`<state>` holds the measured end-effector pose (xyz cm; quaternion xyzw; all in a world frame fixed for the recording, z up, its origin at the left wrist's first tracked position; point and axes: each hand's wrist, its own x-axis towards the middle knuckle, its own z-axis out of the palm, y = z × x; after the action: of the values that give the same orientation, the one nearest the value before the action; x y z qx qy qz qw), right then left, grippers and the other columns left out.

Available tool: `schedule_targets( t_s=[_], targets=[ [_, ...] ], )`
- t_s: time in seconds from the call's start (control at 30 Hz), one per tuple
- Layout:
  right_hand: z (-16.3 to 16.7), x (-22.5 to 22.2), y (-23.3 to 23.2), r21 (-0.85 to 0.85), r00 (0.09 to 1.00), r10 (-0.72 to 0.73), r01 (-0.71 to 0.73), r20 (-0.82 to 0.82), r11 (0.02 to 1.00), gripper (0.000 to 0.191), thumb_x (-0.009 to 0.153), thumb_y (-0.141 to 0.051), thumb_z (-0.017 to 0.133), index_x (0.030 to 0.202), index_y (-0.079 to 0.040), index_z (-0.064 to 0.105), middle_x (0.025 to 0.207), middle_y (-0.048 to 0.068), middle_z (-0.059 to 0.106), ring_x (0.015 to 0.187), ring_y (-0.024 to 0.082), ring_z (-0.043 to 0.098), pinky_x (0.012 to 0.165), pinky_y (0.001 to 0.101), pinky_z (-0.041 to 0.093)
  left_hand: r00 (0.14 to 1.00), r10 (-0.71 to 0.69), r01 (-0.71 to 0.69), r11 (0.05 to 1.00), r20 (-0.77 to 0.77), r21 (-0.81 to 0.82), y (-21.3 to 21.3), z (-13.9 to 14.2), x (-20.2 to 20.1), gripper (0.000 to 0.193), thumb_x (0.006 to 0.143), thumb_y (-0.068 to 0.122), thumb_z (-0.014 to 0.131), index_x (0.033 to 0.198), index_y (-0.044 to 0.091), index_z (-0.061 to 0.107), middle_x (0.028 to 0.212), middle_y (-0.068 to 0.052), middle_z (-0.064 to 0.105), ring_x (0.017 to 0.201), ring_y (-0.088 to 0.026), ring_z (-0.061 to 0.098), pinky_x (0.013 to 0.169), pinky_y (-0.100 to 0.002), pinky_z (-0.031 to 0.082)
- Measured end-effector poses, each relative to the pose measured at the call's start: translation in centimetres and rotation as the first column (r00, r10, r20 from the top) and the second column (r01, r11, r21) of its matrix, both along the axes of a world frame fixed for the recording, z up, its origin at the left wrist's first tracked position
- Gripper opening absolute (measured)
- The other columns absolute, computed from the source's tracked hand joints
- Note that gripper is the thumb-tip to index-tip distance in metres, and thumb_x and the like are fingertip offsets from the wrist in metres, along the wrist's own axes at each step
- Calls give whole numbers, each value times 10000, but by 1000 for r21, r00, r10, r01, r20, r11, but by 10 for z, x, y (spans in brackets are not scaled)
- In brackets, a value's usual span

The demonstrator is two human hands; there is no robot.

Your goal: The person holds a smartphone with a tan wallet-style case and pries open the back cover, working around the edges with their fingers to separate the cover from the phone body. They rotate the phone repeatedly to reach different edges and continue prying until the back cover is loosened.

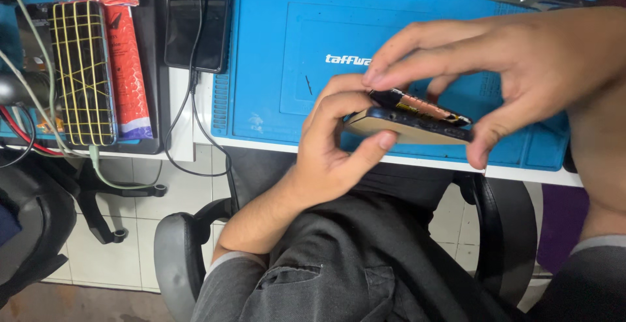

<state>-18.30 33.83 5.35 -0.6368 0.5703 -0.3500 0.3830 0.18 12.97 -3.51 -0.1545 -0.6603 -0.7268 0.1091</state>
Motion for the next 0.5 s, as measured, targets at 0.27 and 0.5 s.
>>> schedule_targets(
  t_s=[0.27, 0.5],
  targets=[
    [14, 17, 15, -116, 968, -213, 198, -132, 973, 625, 842, -370, 720, 1384, -90, 586, 1418, 156, 589, 1200, 261, 662, 954, 371, 591, 992, -123, 123, 992, 8, 28, -16, 1, -7, 223, 1079, 75, 716, 1240, 10, 576, 1371, -137, 564, 1142, -164, 611, 1008, -275, 557],
    [49, 38, -3, -21, 787, -533, 555, -312, 832, 165, 942, -83, 673, 1058, -82, 790, 943, 51, 772, 808, 128, 739, 708, 242, 633, 997, -75, 74, 997, 20, 27, -14, 3, -6, 264, 1061, 52, 728, 1300, -9, 635, 1341, -160, 600, 1176, -194, 668, 992, -280, 583]
  ],
)
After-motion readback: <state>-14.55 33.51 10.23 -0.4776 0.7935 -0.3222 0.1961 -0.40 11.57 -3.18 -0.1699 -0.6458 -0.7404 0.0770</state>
